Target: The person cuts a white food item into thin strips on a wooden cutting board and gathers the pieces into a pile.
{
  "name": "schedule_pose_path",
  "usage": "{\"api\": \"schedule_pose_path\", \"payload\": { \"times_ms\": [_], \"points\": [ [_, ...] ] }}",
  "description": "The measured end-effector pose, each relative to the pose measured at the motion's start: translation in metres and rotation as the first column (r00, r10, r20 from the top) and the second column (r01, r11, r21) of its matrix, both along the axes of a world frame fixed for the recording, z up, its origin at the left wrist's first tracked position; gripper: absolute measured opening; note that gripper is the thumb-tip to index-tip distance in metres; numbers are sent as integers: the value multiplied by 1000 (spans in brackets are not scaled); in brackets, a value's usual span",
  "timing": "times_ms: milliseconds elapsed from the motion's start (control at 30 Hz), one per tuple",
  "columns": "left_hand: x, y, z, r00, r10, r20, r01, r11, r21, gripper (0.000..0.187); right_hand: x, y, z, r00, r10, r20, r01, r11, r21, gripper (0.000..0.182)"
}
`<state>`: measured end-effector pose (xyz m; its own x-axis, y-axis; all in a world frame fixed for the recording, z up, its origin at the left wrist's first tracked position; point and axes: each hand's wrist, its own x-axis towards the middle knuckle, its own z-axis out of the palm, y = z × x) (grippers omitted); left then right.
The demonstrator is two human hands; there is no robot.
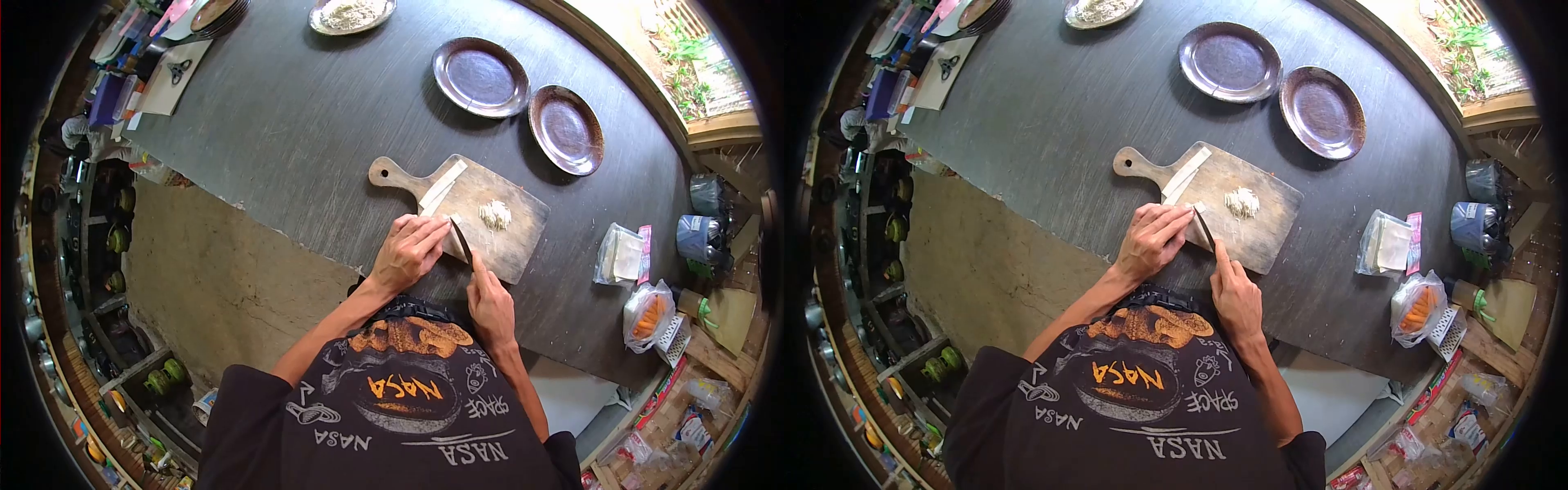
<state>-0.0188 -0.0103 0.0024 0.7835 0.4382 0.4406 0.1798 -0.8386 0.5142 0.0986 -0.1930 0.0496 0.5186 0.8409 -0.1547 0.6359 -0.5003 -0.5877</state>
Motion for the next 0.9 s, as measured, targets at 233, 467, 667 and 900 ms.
{"api": "schedule_pose_path", "payload": {
  "times_ms": [233, 467, 667, 900],
  "points": [
    [2, 0, 2, 1000, 11, 9, -11, 1000, -14, 33, 0, 5, -5, 999, 8, 43, -9, 1000, 14, 60],
    [1, 0, 2, 1000, 10, 4, -10, 1000, -24, 35, -2, -8, -1, 1000, -6, 0, 6, 1000, -2, 60],
    [-2, 0, 2, 1000, -14, -9, 14, 999, -31, 35, 1, -3, -3, 1000, 19, 2, -19, 1000, 1, 61],
    [0, 0, 1, 1000, 3, 3, -3, 999, -46, 34, 3, 10, 1, 1000, 2, -18, -2, 1000, -24, 58]
  ]
}}
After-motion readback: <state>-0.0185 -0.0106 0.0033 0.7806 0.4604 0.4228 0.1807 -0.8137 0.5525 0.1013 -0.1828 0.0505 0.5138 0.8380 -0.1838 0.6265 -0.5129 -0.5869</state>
